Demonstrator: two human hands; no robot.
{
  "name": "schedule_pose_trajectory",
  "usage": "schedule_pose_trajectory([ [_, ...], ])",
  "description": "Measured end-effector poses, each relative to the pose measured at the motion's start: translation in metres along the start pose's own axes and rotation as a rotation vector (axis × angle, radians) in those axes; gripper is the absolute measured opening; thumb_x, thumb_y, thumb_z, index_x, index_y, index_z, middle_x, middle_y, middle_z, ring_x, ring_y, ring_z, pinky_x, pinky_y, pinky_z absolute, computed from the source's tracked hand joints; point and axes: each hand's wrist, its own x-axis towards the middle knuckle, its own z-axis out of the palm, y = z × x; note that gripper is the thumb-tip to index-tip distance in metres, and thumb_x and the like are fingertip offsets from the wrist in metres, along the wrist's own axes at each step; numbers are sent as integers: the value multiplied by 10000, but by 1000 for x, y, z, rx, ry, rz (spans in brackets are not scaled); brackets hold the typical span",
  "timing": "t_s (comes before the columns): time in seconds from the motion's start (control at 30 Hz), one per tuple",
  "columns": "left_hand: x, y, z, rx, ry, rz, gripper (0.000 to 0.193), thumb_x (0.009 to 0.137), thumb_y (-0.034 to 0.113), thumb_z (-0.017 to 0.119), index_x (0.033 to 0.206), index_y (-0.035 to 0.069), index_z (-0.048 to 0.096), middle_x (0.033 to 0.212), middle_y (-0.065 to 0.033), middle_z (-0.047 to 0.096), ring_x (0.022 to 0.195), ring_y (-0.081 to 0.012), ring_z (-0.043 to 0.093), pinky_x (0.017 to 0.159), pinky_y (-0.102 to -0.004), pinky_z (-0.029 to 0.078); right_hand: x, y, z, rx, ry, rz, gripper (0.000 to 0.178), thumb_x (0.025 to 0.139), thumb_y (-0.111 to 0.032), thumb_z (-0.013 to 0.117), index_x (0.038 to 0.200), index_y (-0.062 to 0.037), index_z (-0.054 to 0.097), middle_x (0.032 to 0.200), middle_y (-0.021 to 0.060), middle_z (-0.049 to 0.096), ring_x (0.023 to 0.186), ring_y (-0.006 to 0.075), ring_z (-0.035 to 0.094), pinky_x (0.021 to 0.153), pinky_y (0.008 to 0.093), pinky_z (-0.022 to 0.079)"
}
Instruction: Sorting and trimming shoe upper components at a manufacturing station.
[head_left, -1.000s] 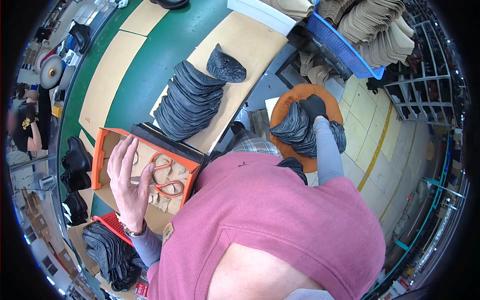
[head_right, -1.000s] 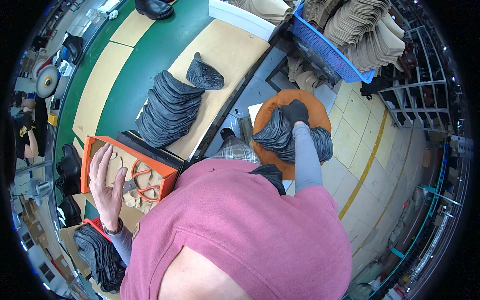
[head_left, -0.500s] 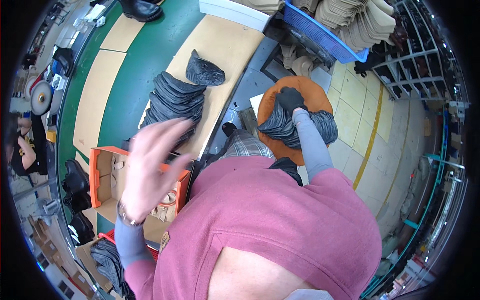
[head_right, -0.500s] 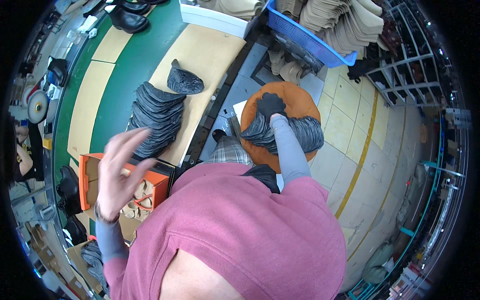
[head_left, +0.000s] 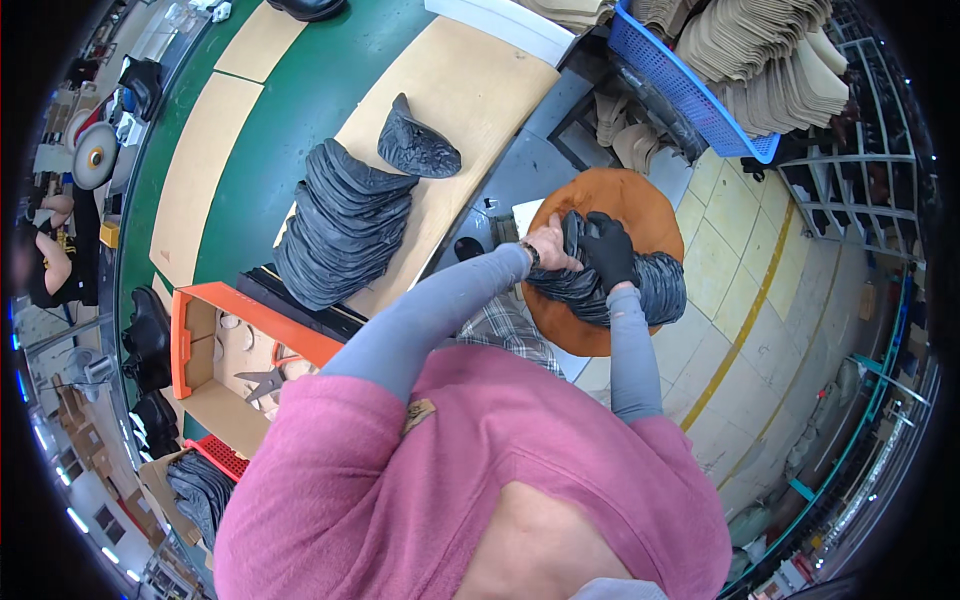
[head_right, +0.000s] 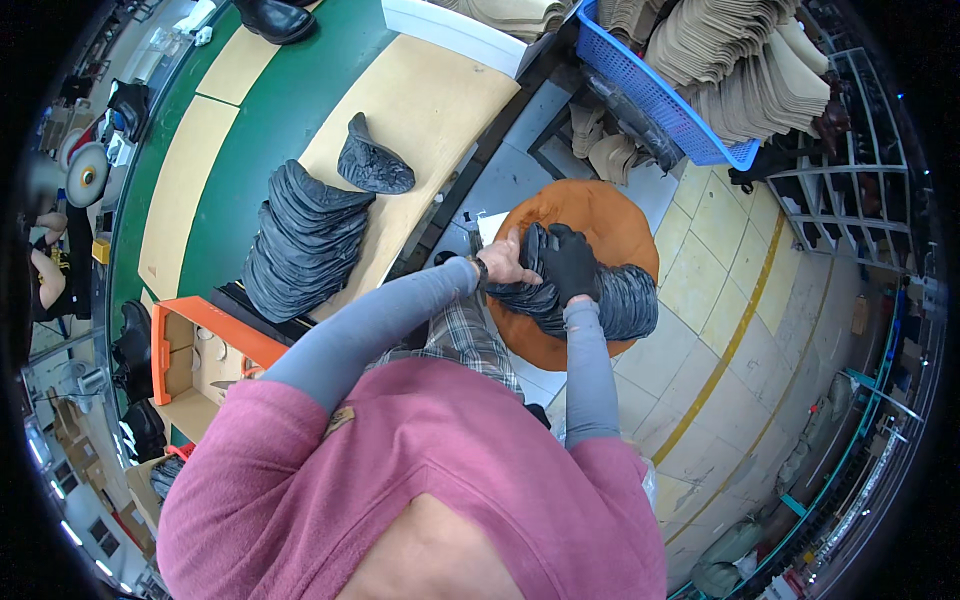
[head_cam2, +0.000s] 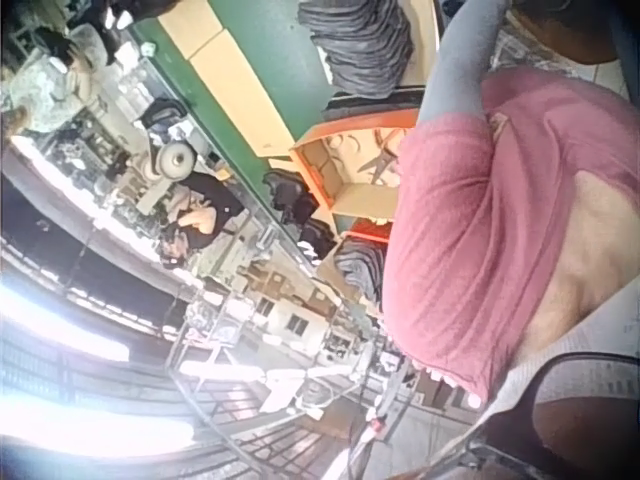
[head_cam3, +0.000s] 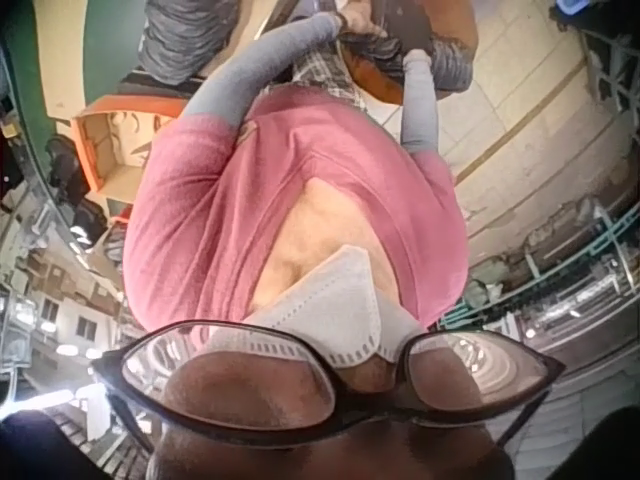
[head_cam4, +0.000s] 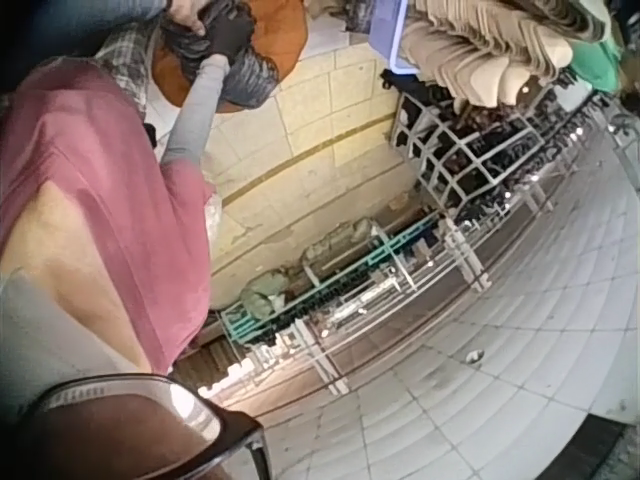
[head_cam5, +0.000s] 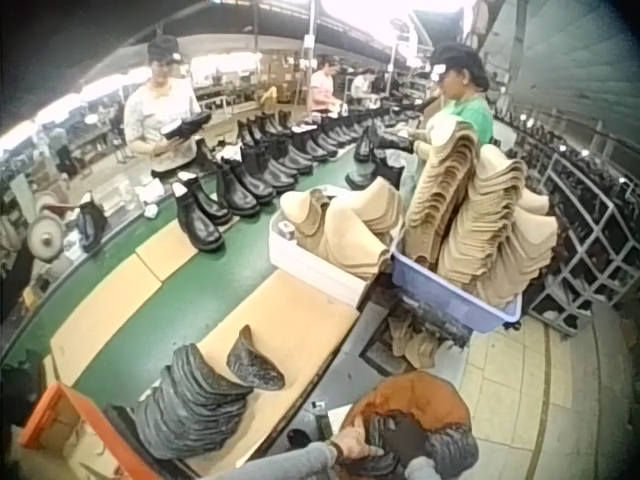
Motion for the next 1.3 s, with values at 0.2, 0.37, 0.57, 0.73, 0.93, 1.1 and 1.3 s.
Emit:
schedule_pose_trajectory([
  [0.2,22,-25,29,-244,-67,-81,935,715,456,664,1386,-102,328,1311,-317,517,1207,-376,543,1011,-371,432,-4,7,3,-57,29,-33,416,725,-206,615,1130,-120,659,1055,213,624,974,402,616,861,481,495],
  [0.37,19,-51,17,-596,-3,-103,830,654,441,701,1259,-89,493,1190,-261,614,1112,-346,601,951,-379,462,-9,11,-1,-31,25,-31,413,705,-179,633,1114,-135,664,1044,188,625,990,385,607,870,471,489],
  [0.57,14,-56,-9,-638,55,-205,857,618,504,703,1205,-104,562,1154,-260,628,1067,-344,620,925,-376,475,-12,4,-9,4,4,11,429,693,-168,672,1114,-84,670,1087,190,635,996,352,622,895,412,484],
  [0.73,-12,-20,-61,-427,198,-57,847,625,554,693,1100,-142,611,1169,-322,609,1107,-374,608,942,-388,477,-14,-8,-3,-290,97,-133,382,743,-223,673,1102,-93,673,1163,182,609,1073,360,586,906,452,468],
  [0.93,-91,27,-135,-1003,-3,141,751,756,378,717,1242,-129,452,1138,-147,609,1022,-206,609,876,-292,483,-13,-42,-25,-370,217,-132,368,871,-357,640,1131,-98,669,1251,164,579,1101,334,568,937,449,437],
  [1.1,-184,26,-190,-1334,27,530,684,848,147,630,1415,-36,294,1267,-106,545,1146,-161,559,992,-314,453,-8,-147,-90,1019,-156,-386,436,890,-236,658,1232,20,572,1206,134,611,1056,246,606,906,368,482],
  [1.3,-301,-15,-192,-1477,500,757,742,760,19,540,1458,27,288,1393,-148,457,1184,-233,533,1043,-397,404,-53,-303,-98,960,-470,-666,307,883,-6,609,1183,50,586,1096,107,658,987,175,618,859,301,499],
])
